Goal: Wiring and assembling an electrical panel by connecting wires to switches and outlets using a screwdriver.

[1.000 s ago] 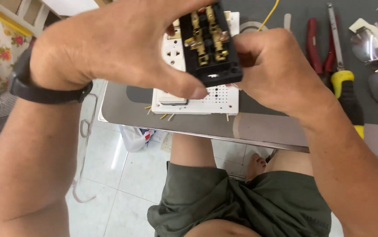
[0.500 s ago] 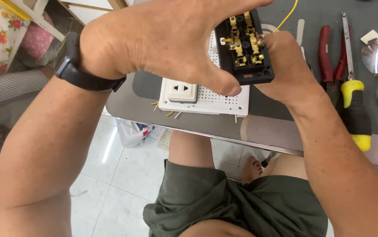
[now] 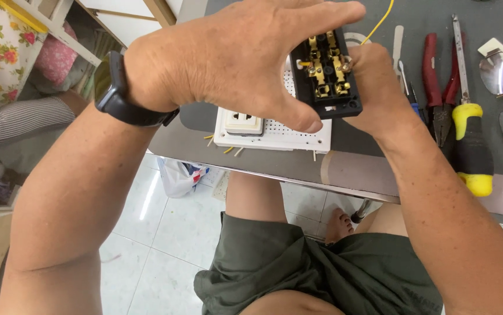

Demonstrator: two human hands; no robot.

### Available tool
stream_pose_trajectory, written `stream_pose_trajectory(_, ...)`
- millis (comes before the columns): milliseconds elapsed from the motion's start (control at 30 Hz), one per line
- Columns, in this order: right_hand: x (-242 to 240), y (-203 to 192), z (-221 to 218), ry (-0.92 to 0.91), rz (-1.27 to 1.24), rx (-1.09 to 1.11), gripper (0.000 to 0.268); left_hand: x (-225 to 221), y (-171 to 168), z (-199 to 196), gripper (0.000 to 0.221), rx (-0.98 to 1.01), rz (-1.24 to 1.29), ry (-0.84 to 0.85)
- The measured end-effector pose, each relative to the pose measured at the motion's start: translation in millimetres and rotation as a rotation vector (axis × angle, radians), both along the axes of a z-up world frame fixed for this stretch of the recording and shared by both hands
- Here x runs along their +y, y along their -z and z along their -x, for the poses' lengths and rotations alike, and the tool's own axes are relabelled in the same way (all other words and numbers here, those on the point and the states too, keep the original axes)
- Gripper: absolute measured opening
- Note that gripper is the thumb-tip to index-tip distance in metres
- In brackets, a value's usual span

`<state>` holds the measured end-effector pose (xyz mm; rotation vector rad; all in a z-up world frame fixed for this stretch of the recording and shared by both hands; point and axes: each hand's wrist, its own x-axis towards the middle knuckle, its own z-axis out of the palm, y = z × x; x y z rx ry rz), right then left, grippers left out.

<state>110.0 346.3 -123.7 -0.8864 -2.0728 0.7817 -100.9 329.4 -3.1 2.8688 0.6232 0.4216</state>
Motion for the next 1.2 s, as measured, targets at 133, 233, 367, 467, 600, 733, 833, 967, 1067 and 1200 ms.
stream_pose_trajectory(133, -2.5, -1.5, 2.0, -0.051, -0.017, 0.031, 0.029, 1.0, 3.8, 2.1, 0.093, 0.030, 0.012, -0.041)
stream_pose_trajectory(233, -1.5, 0.1, 1.4, -0.077, -0.051, 0.045, 0.028, 0.2, 2.7, 1.4, 0.092, 0.029, -0.004, -0.042)
stream_pose_trajectory(367, -2.5, 0.1, -0.2, -0.032, -0.009, 0.023, 0.030, -1.9, -2.1, -2.6, 0.090, 0.033, 0.043, -0.043)
stream_pose_trajectory(467, -6.4, -6.5, 1.2, -0.050, -0.022, 0.063, 0.032, -4.1, -7.1, -5.2, 0.088, 0.028, 0.068, -0.018)
stream_pose_trajectory(600, -6.6, -7.0, -0.4, -0.063, -0.026, 0.036, 0.032, -5.8, -8.9, -3.7, 0.086, 0.008, 0.071, 0.007)
stream_pose_trajectory(733, -5.3, -4.7, -1.3, -0.074, -0.060, 0.039, 0.032, -4.7, -7.9, -2.2, 0.085, 0.018, 0.080, 0.000)
stream_pose_trajectory(833, -5.2, -5.1, -0.9, -0.061, -0.080, 0.037, 0.031, -3.6, -6.3, -2.8, 0.081, 0.009, 0.059, 0.004)
stream_pose_trajectory(967, -6.9, -5.5, 0.1, -0.067, 0.019, 0.090, 0.033, -2.2, -4.6, -6.9, 0.084, 0.002, 0.042, 0.036)
stream_pose_trajectory(1067, -6.1, -4.6, 1.8, -0.075, 0.041, 0.088, 0.018, -2.7, -6.5, -10.2, 0.074, -0.003, 0.054, 0.068)
stream_pose_trajectory(1200, -4.0, -1.4, 1.2, -0.063, 0.009, 0.084, 0.029, -1.2, -5.3, -8.3, 0.080, 0.003, 0.061, 0.036)
